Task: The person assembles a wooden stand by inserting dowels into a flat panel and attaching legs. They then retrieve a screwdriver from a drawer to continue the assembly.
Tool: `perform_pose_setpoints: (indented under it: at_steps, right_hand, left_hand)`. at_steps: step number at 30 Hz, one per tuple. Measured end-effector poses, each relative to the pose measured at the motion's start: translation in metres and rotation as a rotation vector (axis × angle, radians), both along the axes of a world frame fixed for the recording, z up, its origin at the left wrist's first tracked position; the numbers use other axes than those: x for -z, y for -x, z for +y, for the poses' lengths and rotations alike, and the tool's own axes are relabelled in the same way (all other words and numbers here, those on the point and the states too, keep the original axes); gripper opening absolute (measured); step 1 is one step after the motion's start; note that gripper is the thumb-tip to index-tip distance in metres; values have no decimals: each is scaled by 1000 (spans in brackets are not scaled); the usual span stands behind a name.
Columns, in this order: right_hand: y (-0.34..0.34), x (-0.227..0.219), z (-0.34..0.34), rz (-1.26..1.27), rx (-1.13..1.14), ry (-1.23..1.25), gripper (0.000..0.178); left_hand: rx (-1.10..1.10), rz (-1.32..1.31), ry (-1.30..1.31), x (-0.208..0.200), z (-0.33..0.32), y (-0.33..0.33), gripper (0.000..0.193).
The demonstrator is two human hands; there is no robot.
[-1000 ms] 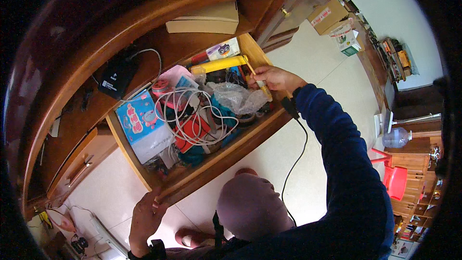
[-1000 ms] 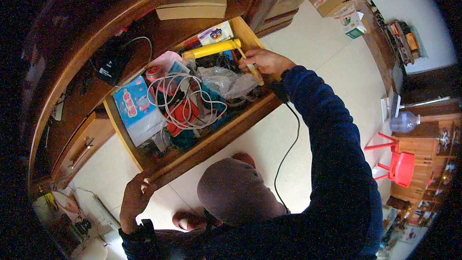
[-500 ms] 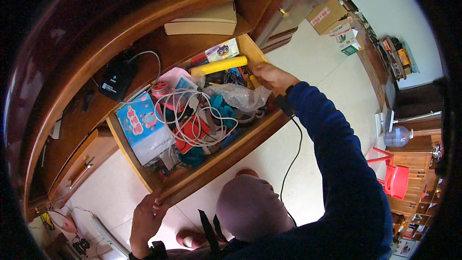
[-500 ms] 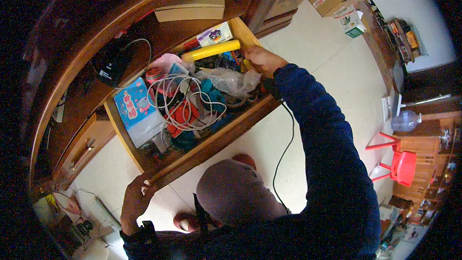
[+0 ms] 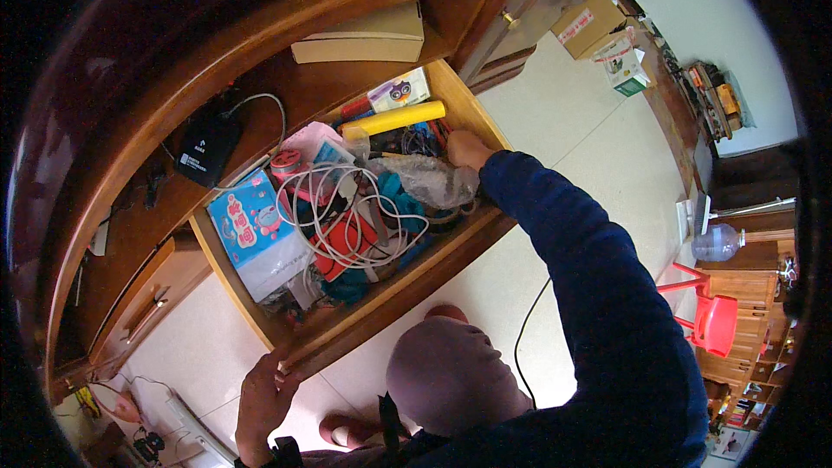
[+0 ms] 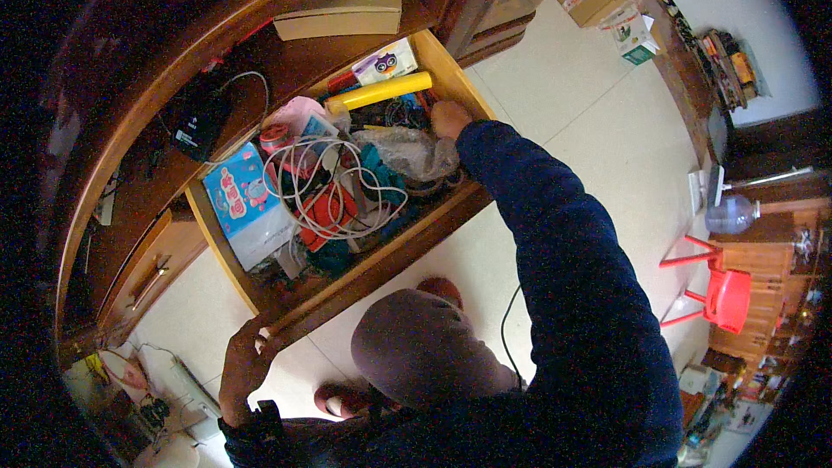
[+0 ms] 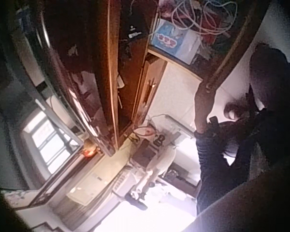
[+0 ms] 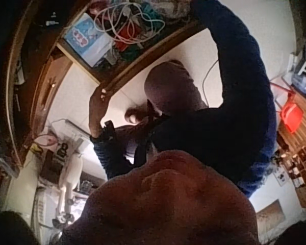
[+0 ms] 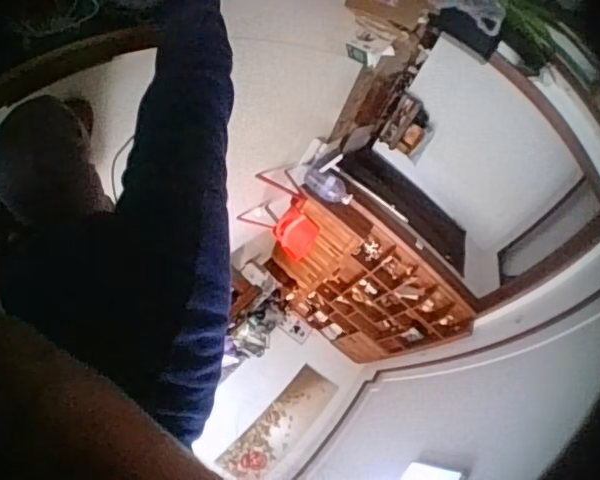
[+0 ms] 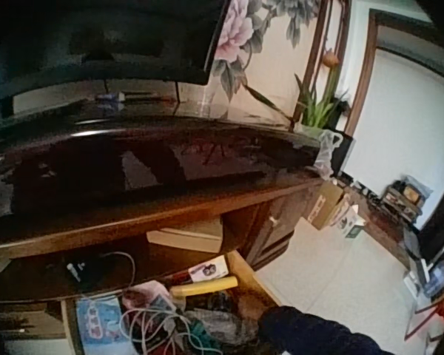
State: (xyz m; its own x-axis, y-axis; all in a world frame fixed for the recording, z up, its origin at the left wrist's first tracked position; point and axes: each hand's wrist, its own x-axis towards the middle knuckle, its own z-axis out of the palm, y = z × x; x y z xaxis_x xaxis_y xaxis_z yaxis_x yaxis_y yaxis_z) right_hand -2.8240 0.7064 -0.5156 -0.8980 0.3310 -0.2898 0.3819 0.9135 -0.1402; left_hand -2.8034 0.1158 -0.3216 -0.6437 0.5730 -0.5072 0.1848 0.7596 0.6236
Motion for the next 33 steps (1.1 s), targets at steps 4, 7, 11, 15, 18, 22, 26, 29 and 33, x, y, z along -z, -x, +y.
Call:
perform_pose_setpoints:
  at_steps: [4, 7, 11, 15, 18, 22, 26, 29, 33]
  right_hand:
    - [3, -13, -3, -8, 51, 61, 19]
    - [3, -6, -1, 5, 66, 34, 14]
    - [3, 3, 2, 19, -40, -10, 16]
    - [8, -7, -3, -58, -111, -82, 22]
    - [6, -29, -7, -87, -162, -121, 26]
    - [-16, -68, 8, -154, -27, 100, 36]
    - [-50, -103, 27, -164, 448, 787, 28]
    - [-68, -116, 11, 9, 809, 1259, 18]
    - [-75, -129, -47, 284, 894, 1607, 40]
  left_hand:
    - [9, 13, 8, 4, -5, 2, 49]
    - [40, 31, -3, 7, -8, 4, 49]
    - [50, 31, -16, 7, -9, 6, 48]
    - [57, 33, 8, 6, -8, 7, 48]
    - [58, 27, 31, 3, -10, 5, 48]
    - [75, 63, 25, 1, -15, 3, 49]
    - [84, 64, 31, 1, -17, 2, 50]
    - [94, 66, 18, 3, -15, 2, 50]
    - [115, 113, -5, 2, -9, 3, 50]
